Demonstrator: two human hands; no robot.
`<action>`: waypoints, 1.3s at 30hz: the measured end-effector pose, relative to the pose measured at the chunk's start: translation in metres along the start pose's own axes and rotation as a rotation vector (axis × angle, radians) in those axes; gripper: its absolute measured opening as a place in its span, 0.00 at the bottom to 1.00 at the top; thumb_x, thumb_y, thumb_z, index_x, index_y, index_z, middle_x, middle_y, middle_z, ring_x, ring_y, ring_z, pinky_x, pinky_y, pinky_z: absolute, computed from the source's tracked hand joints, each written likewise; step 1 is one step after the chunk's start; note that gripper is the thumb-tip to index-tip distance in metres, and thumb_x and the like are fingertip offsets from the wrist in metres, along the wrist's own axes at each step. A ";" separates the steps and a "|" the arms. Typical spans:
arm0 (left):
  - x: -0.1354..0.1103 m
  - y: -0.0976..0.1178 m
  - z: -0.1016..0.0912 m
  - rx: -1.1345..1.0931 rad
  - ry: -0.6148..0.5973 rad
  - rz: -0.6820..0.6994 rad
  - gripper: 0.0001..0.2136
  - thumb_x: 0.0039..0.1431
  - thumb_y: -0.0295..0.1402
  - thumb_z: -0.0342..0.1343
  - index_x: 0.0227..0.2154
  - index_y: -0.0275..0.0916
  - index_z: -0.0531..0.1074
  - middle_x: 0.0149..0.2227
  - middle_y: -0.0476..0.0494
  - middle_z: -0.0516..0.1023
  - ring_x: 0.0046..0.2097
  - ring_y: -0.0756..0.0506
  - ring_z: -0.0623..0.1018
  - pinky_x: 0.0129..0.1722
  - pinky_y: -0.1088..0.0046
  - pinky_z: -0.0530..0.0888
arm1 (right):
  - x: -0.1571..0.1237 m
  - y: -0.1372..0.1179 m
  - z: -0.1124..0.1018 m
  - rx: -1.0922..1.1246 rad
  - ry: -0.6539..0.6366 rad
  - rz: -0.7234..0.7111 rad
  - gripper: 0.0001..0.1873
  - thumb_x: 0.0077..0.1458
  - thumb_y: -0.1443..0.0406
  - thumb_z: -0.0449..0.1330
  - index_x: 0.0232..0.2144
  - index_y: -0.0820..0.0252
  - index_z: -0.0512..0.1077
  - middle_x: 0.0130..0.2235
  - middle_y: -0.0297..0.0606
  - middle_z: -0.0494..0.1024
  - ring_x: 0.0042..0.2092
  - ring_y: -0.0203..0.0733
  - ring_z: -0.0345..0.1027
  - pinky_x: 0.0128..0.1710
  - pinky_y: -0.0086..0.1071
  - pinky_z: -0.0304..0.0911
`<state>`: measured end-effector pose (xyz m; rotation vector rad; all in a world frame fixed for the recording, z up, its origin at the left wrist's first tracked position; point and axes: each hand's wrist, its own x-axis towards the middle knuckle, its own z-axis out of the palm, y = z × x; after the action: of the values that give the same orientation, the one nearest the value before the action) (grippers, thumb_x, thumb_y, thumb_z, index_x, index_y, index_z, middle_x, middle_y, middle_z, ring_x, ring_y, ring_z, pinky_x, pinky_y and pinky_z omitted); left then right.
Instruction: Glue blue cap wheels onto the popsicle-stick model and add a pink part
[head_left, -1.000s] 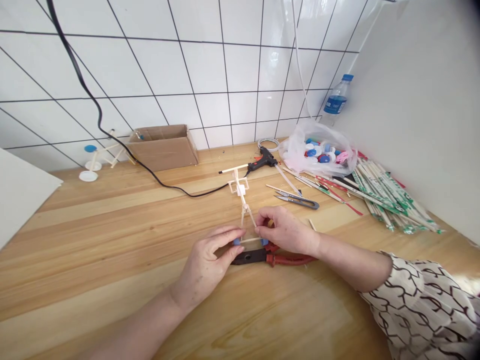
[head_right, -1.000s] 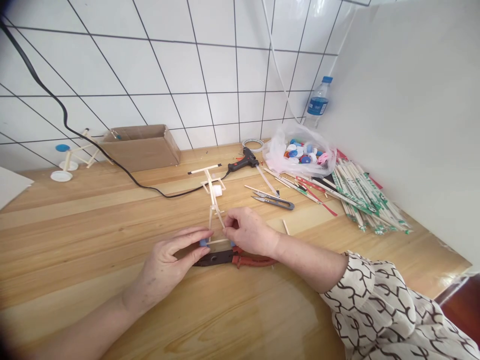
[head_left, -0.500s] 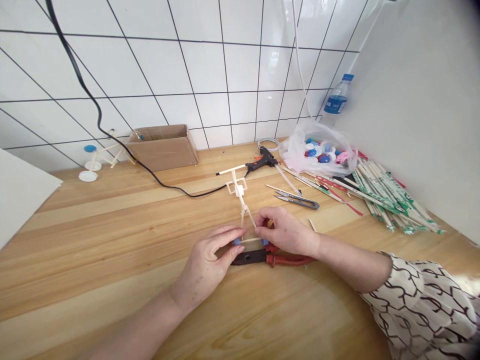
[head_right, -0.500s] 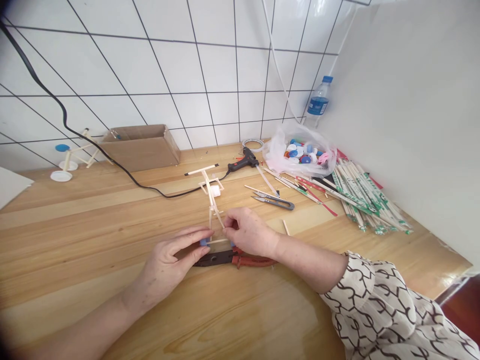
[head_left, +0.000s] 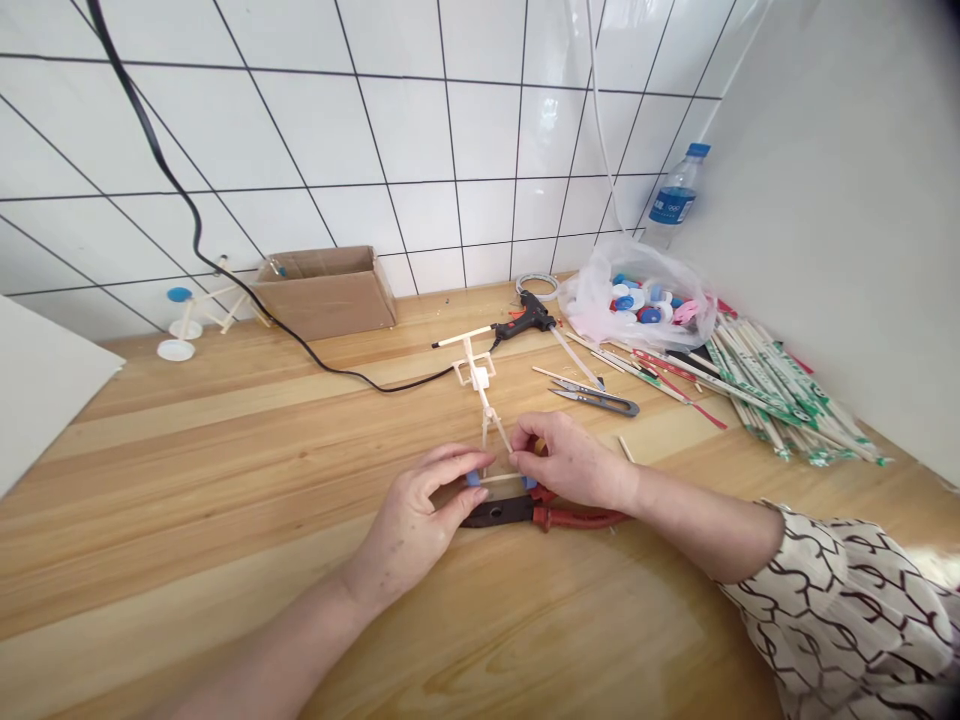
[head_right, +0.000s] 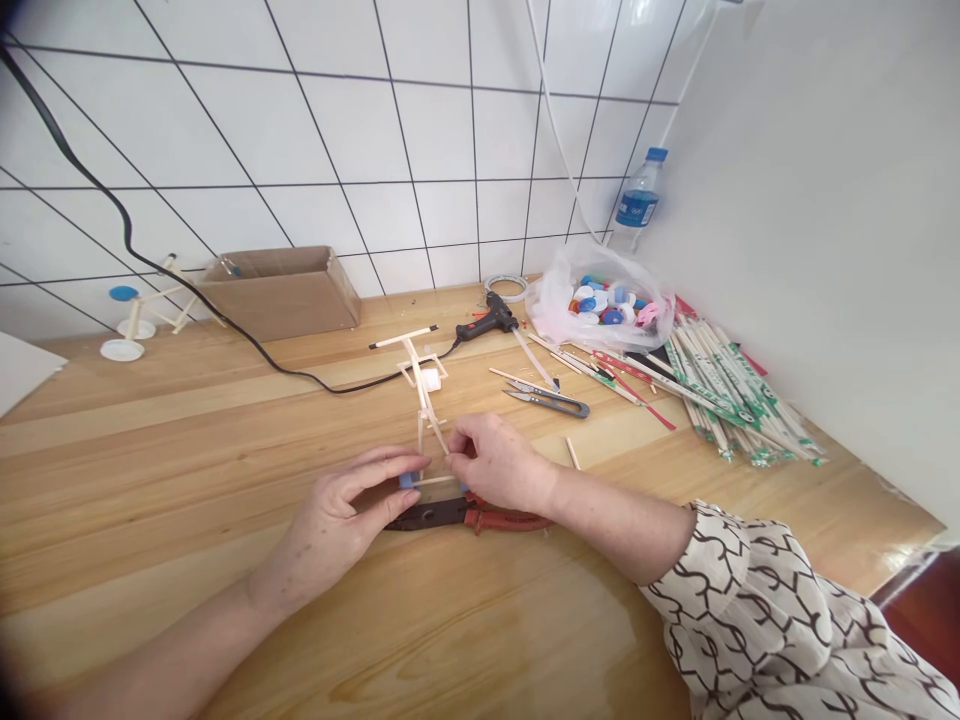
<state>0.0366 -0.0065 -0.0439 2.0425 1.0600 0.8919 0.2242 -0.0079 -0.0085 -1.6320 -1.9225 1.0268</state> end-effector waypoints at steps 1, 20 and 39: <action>0.000 0.000 0.000 -0.004 -0.008 -0.003 0.11 0.51 0.28 0.57 0.38 0.40 0.78 0.41 0.42 0.79 0.43 0.44 0.78 0.46 0.68 0.74 | 0.000 0.000 0.000 -0.004 -0.001 0.000 0.07 0.48 0.74 0.55 0.21 0.62 0.64 0.22 0.29 0.65 0.25 0.31 0.57 0.25 0.24 0.52; 0.002 0.002 0.001 -0.079 -0.042 -0.147 0.12 0.50 0.28 0.56 0.39 0.38 0.77 0.44 0.41 0.76 0.46 0.44 0.75 0.48 0.67 0.71 | 0.000 0.003 0.001 -0.001 0.013 -0.011 0.08 0.47 0.75 0.55 0.20 0.62 0.63 0.22 0.29 0.65 0.25 0.31 0.56 0.25 0.25 0.52; 0.001 0.001 0.000 -0.153 -0.075 -0.163 0.13 0.51 0.28 0.56 0.40 0.40 0.76 0.45 0.43 0.76 0.47 0.44 0.74 0.51 0.66 0.69 | 0.000 0.003 0.001 0.005 0.011 -0.019 0.08 0.48 0.75 0.55 0.20 0.62 0.63 0.21 0.28 0.65 0.25 0.31 0.56 0.25 0.25 0.52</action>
<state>0.0373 -0.0060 -0.0430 1.8216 1.0672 0.7815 0.2249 -0.0080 -0.0115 -1.6103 -1.9230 1.0124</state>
